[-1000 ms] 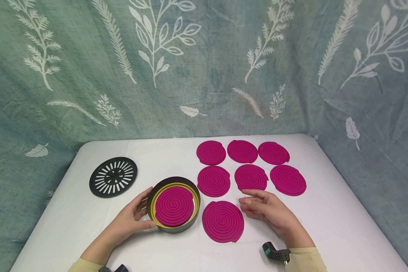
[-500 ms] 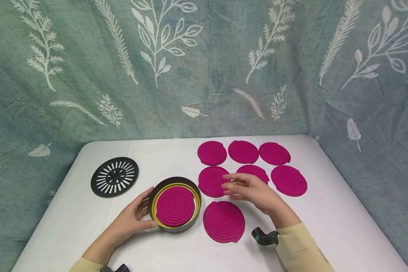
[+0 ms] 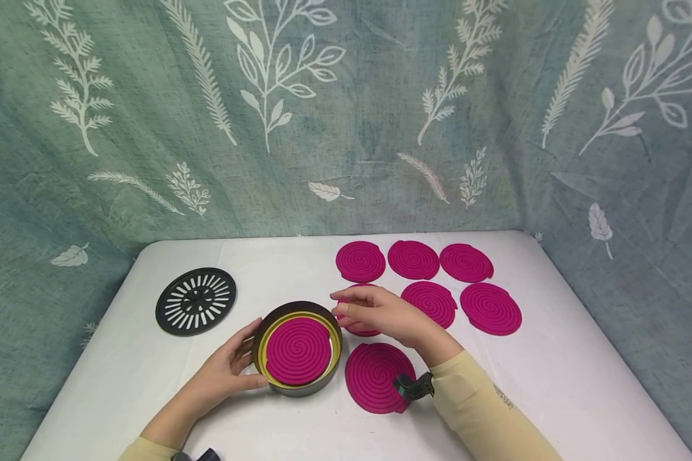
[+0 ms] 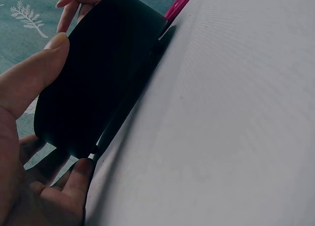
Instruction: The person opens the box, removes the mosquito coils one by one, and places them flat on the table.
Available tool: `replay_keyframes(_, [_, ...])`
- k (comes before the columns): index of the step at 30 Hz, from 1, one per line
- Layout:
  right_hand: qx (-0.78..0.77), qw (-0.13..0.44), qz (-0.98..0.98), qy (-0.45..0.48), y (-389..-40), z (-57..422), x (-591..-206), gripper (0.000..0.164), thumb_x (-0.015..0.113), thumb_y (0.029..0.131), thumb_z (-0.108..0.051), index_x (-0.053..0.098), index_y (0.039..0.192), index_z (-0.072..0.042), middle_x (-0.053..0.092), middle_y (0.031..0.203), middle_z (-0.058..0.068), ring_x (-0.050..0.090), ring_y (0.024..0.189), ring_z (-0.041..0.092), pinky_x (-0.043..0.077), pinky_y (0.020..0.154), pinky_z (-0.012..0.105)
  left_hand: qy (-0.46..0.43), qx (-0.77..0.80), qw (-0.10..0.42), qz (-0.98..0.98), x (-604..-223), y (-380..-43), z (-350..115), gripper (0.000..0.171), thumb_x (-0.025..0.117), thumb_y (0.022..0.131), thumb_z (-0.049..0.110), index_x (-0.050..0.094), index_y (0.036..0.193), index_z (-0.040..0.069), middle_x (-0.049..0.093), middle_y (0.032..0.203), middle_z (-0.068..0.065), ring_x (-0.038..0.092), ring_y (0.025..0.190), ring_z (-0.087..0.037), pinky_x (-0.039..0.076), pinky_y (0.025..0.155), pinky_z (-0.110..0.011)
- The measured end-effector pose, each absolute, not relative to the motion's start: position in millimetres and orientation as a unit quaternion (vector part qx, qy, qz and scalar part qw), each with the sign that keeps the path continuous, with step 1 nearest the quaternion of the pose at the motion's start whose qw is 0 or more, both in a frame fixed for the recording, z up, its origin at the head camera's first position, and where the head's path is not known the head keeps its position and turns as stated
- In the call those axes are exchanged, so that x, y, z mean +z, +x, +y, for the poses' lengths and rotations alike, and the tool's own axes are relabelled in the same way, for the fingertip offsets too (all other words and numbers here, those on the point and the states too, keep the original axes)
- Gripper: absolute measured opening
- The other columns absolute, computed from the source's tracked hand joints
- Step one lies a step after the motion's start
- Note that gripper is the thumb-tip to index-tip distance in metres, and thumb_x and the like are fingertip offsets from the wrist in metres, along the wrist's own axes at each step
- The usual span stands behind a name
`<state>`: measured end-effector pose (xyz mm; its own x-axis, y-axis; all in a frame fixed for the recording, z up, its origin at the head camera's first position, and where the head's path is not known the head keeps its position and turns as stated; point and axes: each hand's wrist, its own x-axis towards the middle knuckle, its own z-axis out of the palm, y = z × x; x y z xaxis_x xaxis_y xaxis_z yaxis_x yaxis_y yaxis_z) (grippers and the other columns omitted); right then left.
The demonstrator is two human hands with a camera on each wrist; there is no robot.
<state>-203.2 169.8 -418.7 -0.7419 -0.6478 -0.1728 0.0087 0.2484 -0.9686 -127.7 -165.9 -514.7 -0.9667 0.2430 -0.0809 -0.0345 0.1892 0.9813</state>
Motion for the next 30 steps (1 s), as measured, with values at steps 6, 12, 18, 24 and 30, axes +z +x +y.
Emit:
replay_keyframes(6, [-0.569,0.302,0.729,-0.23,-205.5,151.6,-420.3,0.049,0.06,0.1,-0.029,0.051,0.143,-0.005,0.055,0.136,0.022,0.059,0.118,0.039,0.053,0.101,0.043,0.066,0.632,0.108,0.765,-514.9,-128.3,-165.0,0.111,0.097,0.059,0.026,0.036,0.152,0.03,0.035,0.155,0.0,0.035,0.142,-0.022,0.039,0.109,-0.022])
replay_keyframes(12, [-0.531,0.311,0.751,-0.238,-205.6,133.7,-422.2,0.053,0.062,0.099,-0.033,0.051,0.143,-0.007,0.061,0.125,0.021,0.061,0.113,0.036,0.053,0.1,0.042,0.065,0.629,0.108,0.767,-515.7,-128.5,-166.1,0.112,0.097,0.059,0.025,0.036,0.152,0.03,0.035,0.155,0.0,0.035,0.142,-0.022,0.039,0.109,-0.023])
replay_keyframes(18, [-0.484,0.302,0.78,-0.257,-207.2,117.5,-425.0,0.052,0.061,0.098,-0.04,0.055,0.141,-0.011,0.063,0.122,0.013,0.06,0.111,0.029,0.053,0.098,0.047,0.071,0.621,0.108,0.773,-516.4,-128.9,-167.3,0.111,0.096,0.06,0.028,0.035,0.153,0.03,0.035,0.155,0.001,0.036,0.141,-0.022,0.039,0.109,-0.022])
replay_keyframes(24, [-0.446,0.294,0.806,-0.255,-206.7,106.5,-422.7,0.054,0.061,0.096,-0.048,0.056,0.141,-0.018,0.061,0.129,0.0,0.055,0.119,0.012,0.047,0.105,0.039,0.064,0.618,0.114,0.775,-515.9,-128.5,-167.3,0.111,0.097,0.06,0.029,0.035,0.152,0.033,0.037,0.154,0.003,0.038,0.14,-0.02,0.04,0.108,-0.02])
replay_keyframes(30, [-0.419,0.287,0.821,-0.26,-208.9,99.2,-421.7,0.054,0.061,0.095,-0.049,0.055,0.141,-0.02,0.062,0.126,-0.006,0.057,0.118,0.011,0.049,0.103,0.037,0.063,0.616,0.114,0.777,-514.9,-128.0,-168.0,0.111,0.096,0.06,0.029,0.035,0.152,0.033,0.036,0.154,0.004,0.038,0.14,-0.02,0.04,0.107,-0.02])
